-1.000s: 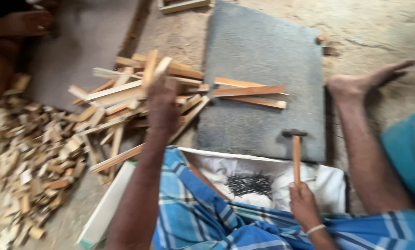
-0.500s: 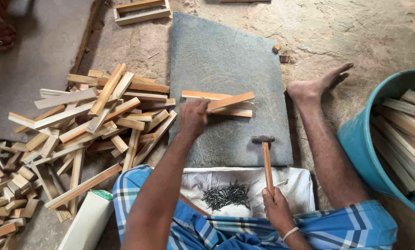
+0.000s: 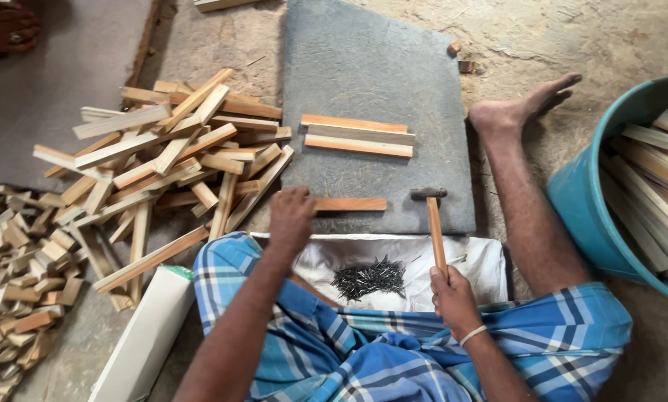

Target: The person sits on the floor and repeatedly hammers nails into small wooden planks. They pick up a plank, place a nail, hammer it in, and then move the finished piece aside. The process is repeated continuously with multiple planks.

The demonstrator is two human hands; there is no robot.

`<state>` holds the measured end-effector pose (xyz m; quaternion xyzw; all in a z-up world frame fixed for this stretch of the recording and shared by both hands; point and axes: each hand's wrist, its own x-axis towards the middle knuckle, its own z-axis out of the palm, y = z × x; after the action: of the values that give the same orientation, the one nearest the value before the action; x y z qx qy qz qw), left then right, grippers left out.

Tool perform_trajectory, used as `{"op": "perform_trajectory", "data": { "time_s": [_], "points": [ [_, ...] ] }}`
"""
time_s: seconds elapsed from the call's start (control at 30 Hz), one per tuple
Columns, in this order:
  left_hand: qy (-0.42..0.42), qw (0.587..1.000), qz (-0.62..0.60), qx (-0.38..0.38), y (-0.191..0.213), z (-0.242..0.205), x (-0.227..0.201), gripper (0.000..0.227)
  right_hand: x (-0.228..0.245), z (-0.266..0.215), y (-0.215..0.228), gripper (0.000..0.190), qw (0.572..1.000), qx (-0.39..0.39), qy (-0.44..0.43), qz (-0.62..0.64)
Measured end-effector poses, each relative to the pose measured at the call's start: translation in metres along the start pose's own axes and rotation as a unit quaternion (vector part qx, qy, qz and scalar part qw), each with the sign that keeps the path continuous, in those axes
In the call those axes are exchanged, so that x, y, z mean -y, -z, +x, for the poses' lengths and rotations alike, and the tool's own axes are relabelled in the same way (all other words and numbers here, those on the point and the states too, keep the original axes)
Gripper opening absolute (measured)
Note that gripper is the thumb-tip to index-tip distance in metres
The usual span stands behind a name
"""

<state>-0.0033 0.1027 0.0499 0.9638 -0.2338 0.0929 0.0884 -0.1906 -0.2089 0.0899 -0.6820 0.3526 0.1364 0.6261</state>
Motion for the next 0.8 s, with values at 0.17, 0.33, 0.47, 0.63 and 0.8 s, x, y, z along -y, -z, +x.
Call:
{"op": "perform_trajectory", "data": {
  "time_s": [0.17,0.33,0.47,0.63,0.8],
  "points": [
    [-0.043,0.964,-0.26,0.035,-0.017,-0.039,-0.107,0.018,-0.006,-0.015,-0.001,0.028,0.998,0.018,-0.037,-0.039],
    [-0.132,0.942,-0.294,0.096,-0.021,-0.066,-0.151,0.014,-0.016,-0.005,-0.019,0.022,0.996,0.087,-0.003,-0.03],
    [-0.022,0.931,-0.345,0.114,-0.01,-0.06,-0.143,0.014,-0.015,0.006,-0.021,0.028,0.992,0.098,0.038,-0.071],
    [0.012,0.916,-0.396,0.062,0.002,-0.064,-0.146,0.016,-0.016,0.007,-0.009,0.024,0.995,0.091,0.016,-0.036],
    [0.006,0.921,-0.389,0.027,0.0,-0.046,-0.138,0.009,-0.014,0.01,-0.005,0.022,0.996,0.082,-0.003,-0.044]
  ]
}}
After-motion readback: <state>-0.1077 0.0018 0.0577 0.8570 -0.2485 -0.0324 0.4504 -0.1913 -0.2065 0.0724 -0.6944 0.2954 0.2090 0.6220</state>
